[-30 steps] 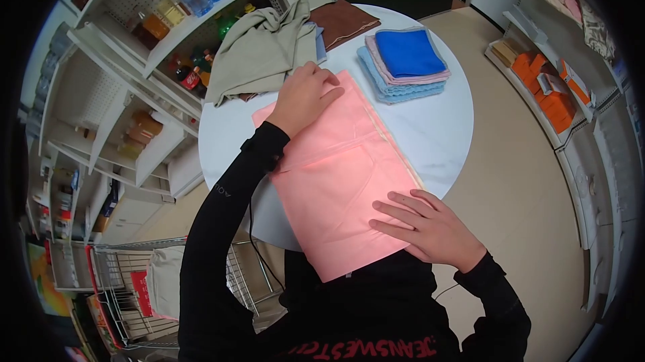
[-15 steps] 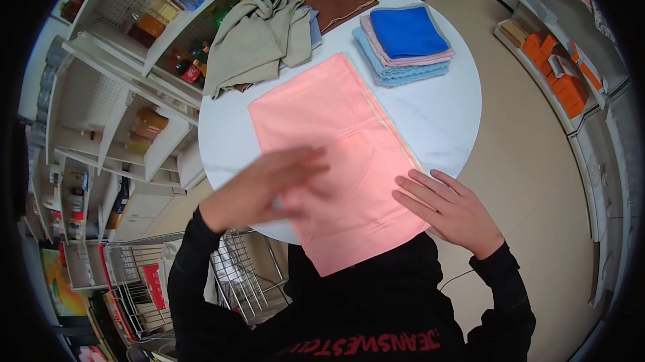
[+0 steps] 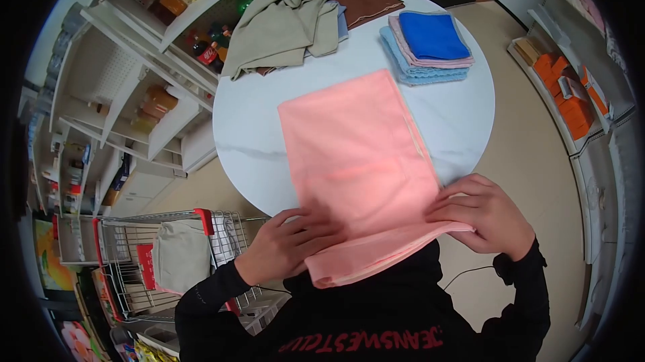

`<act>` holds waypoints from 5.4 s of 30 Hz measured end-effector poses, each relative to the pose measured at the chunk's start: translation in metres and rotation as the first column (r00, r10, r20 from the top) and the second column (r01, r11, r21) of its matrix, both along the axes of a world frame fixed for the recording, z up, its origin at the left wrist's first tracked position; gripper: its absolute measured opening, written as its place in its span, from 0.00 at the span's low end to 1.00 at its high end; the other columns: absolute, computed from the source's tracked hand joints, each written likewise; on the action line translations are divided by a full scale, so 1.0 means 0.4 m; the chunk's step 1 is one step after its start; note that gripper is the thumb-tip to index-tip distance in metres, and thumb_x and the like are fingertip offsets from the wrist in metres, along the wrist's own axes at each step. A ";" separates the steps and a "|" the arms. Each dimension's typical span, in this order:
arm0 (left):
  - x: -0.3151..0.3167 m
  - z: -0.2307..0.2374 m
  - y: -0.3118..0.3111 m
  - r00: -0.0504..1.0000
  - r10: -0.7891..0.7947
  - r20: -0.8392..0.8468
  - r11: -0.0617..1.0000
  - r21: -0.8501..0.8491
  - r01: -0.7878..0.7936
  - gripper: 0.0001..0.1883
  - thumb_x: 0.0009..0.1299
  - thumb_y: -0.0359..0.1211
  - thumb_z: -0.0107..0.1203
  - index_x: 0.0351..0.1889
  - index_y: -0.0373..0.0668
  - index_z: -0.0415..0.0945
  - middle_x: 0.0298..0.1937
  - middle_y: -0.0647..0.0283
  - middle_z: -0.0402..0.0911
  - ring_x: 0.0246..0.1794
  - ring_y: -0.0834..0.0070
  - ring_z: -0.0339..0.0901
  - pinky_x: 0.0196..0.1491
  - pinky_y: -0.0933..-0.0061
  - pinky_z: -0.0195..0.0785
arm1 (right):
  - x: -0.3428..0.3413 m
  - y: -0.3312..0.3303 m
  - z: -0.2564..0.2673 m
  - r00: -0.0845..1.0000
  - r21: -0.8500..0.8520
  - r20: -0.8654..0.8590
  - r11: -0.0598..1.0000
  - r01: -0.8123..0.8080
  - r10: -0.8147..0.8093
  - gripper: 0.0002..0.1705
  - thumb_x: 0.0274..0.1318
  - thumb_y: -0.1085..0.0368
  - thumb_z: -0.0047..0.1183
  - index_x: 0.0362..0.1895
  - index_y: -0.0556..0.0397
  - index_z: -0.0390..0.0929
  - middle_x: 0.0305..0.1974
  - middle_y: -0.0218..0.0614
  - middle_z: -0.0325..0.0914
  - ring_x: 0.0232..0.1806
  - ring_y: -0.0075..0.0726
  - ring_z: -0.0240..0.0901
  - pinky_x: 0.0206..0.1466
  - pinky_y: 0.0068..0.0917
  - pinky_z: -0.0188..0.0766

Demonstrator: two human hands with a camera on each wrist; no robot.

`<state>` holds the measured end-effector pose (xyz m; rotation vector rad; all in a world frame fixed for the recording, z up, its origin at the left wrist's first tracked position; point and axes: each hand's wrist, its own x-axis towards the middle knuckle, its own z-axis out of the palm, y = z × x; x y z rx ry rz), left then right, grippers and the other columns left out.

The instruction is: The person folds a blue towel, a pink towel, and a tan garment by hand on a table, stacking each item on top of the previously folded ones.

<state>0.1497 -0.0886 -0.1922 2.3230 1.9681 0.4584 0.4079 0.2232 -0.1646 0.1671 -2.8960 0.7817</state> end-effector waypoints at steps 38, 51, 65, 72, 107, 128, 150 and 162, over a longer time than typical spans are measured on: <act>-0.028 -0.042 0.204 0.961 0.270 -0.064 0.956 -0.104 -0.276 0.46 0.80 0.55 0.56 0.84 0.35 0.52 0.84 0.36 0.52 0.85 0.40 0.51 0.81 0.39 0.48 | -0.227 -0.073 -0.098 0.990 0.141 0.086 0.985 0.099 -0.112 0.40 0.71 0.50 0.57 0.82 0.41 0.63 0.84 0.34 0.56 0.87 0.50 0.47 0.87 0.55 0.44; 0.001 0.006 0.068 0.943 0.328 -0.064 0.938 -0.095 -0.333 0.39 0.74 0.47 0.66 0.79 0.41 0.65 0.80 0.46 0.64 0.79 0.50 0.64 0.76 0.47 0.61 | -0.129 -0.037 -0.068 0.970 0.124 0.077 0.968 0.220 -0.230 0.43 0.67 0.46 0.60 0.82 0.40 0.63 0.84 0.33 0.56 0.87 0.48 0.47 0.88 0.53 0.45; 0.074 -0.024 0.076 0.969 0.245 -0.026 0.968 0.071 -0.243 0.22 0.65 0.34 0.72 0.58 0.44 0.84 0.57 0.64 0.85 0.58 0.62 0.83 0.58 0.62 0.79 | -0.170 -0.176 -0.110 0.995 0.211 -0.066 0.973 0.089 -0.077 0.40 0.62 0.54 0.63 0.78 0.43 0.69 0.79 0.30 0.66 0.82 0.43 0.57 0.87 0.53 0.49; 0.024 -0.011 0.119 0.949 0.214 0.232 0.965 0.098 -0.242 0.22 0.64 0.33 0.71 0.57 0.44 0.84 0.58 0.65 0.86 0.64 0.63 0.80 0.66 0.56 0.72 | -0.187 -0.141 -0.162 0.989 0.251 -0.146 0.967 0.049 -0.012 0.35 0.60 0.58 0.64 0.73 0.39 0.76 0.75 0.26 0.71 0.80 0.38 0.61 0.85 0.56 0.52; -0.047 0.009 0.112 0.914 0.050 0.404 0.999 -0.020 -0.045 0.21 0.63 0.38 0.74 0.55 0.47 0.87 0.48 0.71 0.89 0.45 0.73 0.82 0.54 0.68 0.68 | -0.096 -0.124 -0.152 0.984 -0.305 -0.175 0.950 -0.070 0.017 0.15 0.60 0.62 0.66 0.51 0.48 0.90 0.56 0.32 0.89 0.68 0.45 0.79 0.82 0.55 0.61; -0.060 -0.029 0.217 0.439 0.679 0.589 0.724 -0.435 -0.536 0.20 0.80 0.46 0.63 0.42 0.34 0.85 0.12 0.68 0.60 0.13 0.80 0.51 0.21 0.69 0.46 | -0.175 -0.035 -0.060 0.741 -0.498 0.428 0.549 0.672 -0.518 0.24 0.69 0.70 0.56 0.68 0.51 0.74 0.46 0.34 0.84 0.42 0.22 0.75 0.47 0.23 0.69; -0.040 -0.036 0.300 0.966 0.258 -0.007 0.952 -0.170 -0.255 0.42 0.83 0.47 0.53 0.85 0.34 0.47 0.85 0.42 0.54 0.86 0.46 0.52 0.83 0.45 0.45 | -0.142 -0.059 -0.137 0.902 0.068 -0.064 0.900 0.432 -0.428 0.37 0.73 0.58 0.53 0.81 0.51 0.60 0.79 0.42 0.63 0.83 0.58 0.54 0.86 0.54 0.47; -0.105 0.131 0.354 0.928 0.355 0.111 0.784 -0.576 -0.231 0.37 0.66 0.49 0.72 0.69 0.41 0.75 0.54 0.50 0.83 0.57 0.52 0.78 0.60 0.55 0.72 | -0.173 -0.044 -0.079 0.953 -0.142 0.047 0.943 0.302 -0.298 0.38 0.64 0.60 0.62 0.76 0.55 0.69 0.66 0.47 0.73 0.70 0.53 0.68 0.76 0.45 0.62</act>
